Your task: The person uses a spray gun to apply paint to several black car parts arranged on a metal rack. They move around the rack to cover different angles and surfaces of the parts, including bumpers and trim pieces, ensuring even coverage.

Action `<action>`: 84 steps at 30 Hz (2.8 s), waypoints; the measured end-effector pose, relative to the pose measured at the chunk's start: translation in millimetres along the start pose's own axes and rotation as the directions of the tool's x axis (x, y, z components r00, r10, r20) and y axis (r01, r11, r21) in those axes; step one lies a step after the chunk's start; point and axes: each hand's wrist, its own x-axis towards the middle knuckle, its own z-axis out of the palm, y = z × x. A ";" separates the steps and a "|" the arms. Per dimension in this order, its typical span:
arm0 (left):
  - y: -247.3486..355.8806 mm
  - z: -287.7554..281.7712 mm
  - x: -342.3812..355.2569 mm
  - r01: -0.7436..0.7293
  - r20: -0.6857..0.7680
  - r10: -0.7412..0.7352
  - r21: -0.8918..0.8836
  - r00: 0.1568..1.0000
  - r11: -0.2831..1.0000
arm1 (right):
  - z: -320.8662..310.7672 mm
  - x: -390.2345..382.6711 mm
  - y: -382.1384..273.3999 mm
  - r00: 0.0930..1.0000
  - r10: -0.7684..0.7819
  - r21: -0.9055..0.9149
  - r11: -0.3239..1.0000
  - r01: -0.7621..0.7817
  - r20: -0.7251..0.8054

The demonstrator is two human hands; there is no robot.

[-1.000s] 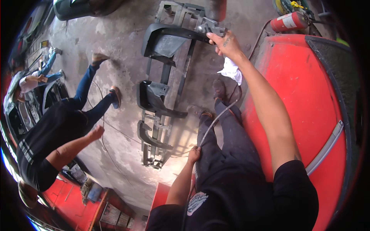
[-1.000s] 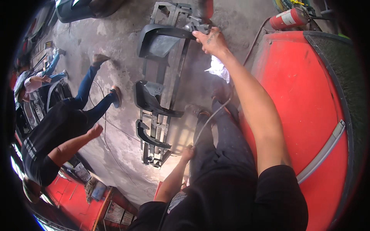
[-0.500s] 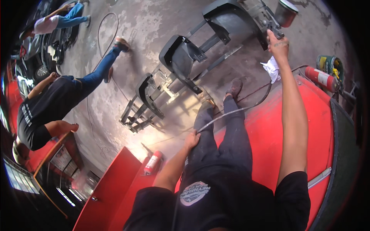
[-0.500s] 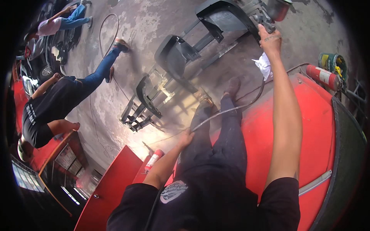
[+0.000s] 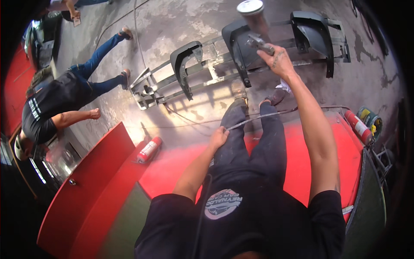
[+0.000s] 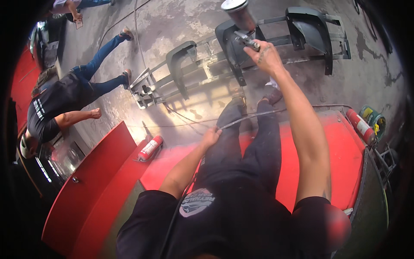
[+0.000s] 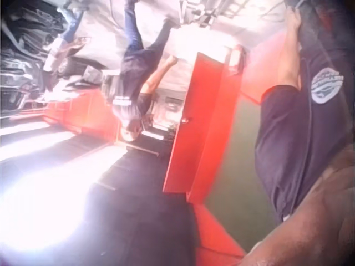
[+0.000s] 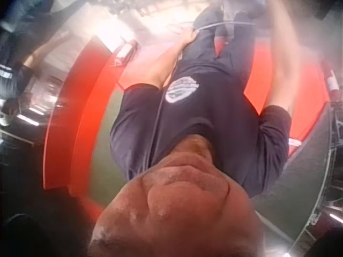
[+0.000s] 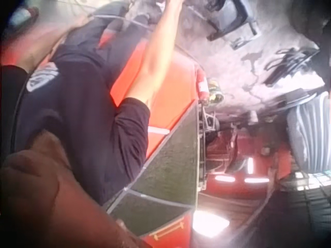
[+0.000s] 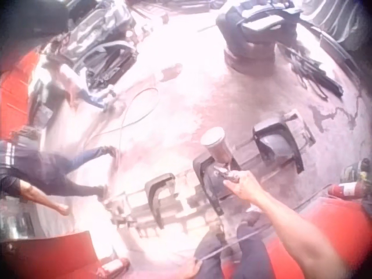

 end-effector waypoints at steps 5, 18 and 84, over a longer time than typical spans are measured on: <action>-7.5 -6.9 -8.1 0.002 -0.092 -0.013 -0.120 0.996 0.993 | 57.2 20.7 -53.2 0.980 -0.051 -0.095 0.993 0.070 0.195; 22.0 43.6 -37.4 0.175 -0.078 -0.223 -0.398 0.972 0.901 | 90.1 81.8 -40.1 0.769 -0.091 -0.167 0.954 0.250 0.632; 13.6 138.7 -81.2 0.065 -0.587 -0.427 -0.536 0.687 0.842 | 313.3 -71.5 -115.0 0.334 -0.256 -0.010 0.780 0.626 0.907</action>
